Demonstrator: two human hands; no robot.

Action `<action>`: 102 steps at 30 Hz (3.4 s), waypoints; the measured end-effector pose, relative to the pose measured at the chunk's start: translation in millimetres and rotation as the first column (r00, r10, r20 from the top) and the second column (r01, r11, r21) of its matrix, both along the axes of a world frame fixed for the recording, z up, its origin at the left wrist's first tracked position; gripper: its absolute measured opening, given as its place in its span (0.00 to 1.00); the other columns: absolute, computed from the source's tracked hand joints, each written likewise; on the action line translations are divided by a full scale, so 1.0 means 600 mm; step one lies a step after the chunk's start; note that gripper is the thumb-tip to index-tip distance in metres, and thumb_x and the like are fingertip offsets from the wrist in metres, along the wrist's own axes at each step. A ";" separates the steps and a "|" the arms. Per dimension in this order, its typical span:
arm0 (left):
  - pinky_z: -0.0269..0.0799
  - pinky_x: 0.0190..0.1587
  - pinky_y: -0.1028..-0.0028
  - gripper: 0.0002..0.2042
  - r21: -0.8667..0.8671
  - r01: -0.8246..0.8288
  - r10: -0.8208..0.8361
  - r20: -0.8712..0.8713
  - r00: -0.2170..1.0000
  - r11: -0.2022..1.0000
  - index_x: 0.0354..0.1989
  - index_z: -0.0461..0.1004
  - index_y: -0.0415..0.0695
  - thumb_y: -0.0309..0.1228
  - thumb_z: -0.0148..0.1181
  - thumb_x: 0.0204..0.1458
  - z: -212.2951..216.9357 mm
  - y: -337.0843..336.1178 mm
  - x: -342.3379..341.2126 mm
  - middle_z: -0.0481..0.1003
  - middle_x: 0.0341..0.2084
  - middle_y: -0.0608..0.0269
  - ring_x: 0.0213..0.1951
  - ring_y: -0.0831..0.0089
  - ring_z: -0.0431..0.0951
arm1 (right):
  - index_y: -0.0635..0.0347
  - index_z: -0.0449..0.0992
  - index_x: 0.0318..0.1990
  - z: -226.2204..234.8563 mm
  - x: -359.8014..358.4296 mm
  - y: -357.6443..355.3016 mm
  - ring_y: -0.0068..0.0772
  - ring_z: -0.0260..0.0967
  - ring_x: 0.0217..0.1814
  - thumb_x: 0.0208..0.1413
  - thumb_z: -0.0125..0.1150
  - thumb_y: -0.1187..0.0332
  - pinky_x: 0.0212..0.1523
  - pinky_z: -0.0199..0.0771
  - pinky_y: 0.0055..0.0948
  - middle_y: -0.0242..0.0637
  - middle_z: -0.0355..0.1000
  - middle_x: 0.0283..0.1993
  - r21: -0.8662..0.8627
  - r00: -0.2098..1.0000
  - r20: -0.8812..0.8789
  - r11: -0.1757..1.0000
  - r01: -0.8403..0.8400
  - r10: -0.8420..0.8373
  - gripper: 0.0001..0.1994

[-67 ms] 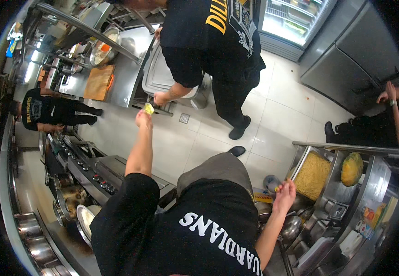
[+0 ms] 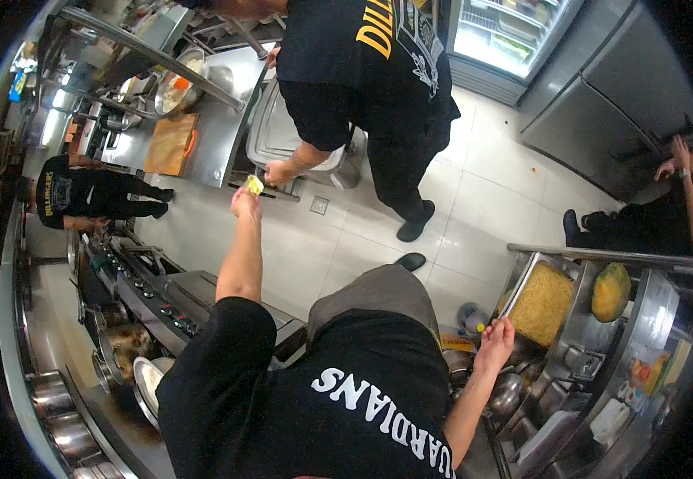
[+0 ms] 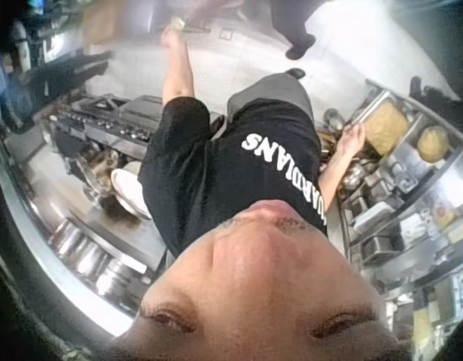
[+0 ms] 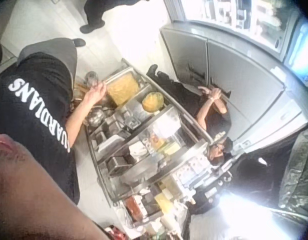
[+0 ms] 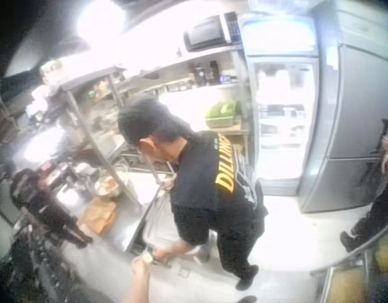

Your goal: The person seasons meat in a wok with spice from a container, stirs it with a spatula, and then scoops the cooked meat into a small metal bowl.

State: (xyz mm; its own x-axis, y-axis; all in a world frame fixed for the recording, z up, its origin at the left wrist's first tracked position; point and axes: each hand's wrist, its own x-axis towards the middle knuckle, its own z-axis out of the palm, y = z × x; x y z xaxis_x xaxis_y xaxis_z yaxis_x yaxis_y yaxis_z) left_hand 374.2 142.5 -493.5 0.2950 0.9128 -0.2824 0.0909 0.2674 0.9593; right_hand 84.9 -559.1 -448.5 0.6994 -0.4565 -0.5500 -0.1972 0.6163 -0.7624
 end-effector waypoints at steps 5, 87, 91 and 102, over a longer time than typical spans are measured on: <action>0.75 0.23 0.74 0.10 0.023 0.011 -0.011 -0.005 1.000 1.000 0.41 0.75 0.43 0.19 0.61 0.50 0.031 -0.004 0.084 0.77 0.27 0.60 0.26 0.69 0.78 | 0.54 0.69 0.55 -0.053 -0.117 -0.020 0.21 0.68 0.34 0.66 0.57 0.69 0.34 0.71 0.21 0.33 0.72 0.40 -0.146 0.955 -0.139 0.959 0.242 -0.262 0.12; 0.72 0.40 0.67 0.15 -0.516 0.821 -0.669 -0.524 -0.527 -0.243 0.46 0.75 0.39 0.35 0.61 0.55 0.100 -0.445 0.152 0.76 0.39 0.51 0.42 0.57 0.77 | 0.60 0.65 0.62 0.341 -0.197 0.342 0.46 0.67 0.54 0.46 0.54 0.86 0.57 0.69 0.35 0.47 0.62 0.56 -0.927 0.374 -0.314 0.366 0.076 -0.873 0.31; 0.72 0.44 0.65 0.17 -0.557 0.807 -0.615 -0.572 -0.543 -0.195 0.48 0.74 0.38 0.36 0.62 0.55 0.110 -0.416 0.110 0.76 0.42 0.50 0.45 0.56 0.76 | 0.58 0.66 0.63 0.327 -0.213 0.301 0.39 0.67 0.48 0.47 0.53 0.87 0.51 0.71 0.33 0.44 0.62 0.55 -0.923 0.381 -0.290 0.362 0.130 -0.878 0.31; 0.72 0.53 0.61 0.25 -0.493 0.850 -0.657 -0.582 -0.479 -0.183 0.55 0.73 0.35 0.41 0.63 0.54 0.040 -0.499 -0.002 0.76 0.50 0.45 0.52 0.51 0.76 | 0.60 0.67 0.61 0.276 -0.281 0.166 0.29 0.72 0.38 0.49 0.54 0.85 0.37 0.75 0.25 0.43 0.65 0.52 -0.934 0.557 -0.136 0.294 0.204 -0.819 0.28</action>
State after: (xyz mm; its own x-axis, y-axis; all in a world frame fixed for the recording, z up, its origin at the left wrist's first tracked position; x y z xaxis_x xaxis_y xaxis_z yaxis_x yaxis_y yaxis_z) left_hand 372.8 -156.9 -469.6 0.5735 -0.1544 -0.8046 0.3930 -0.8098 0.4355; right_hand -83.5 -459.5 -283.0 -0.1459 -0.9779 0.1494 -0.5977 -0.0332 -0.8010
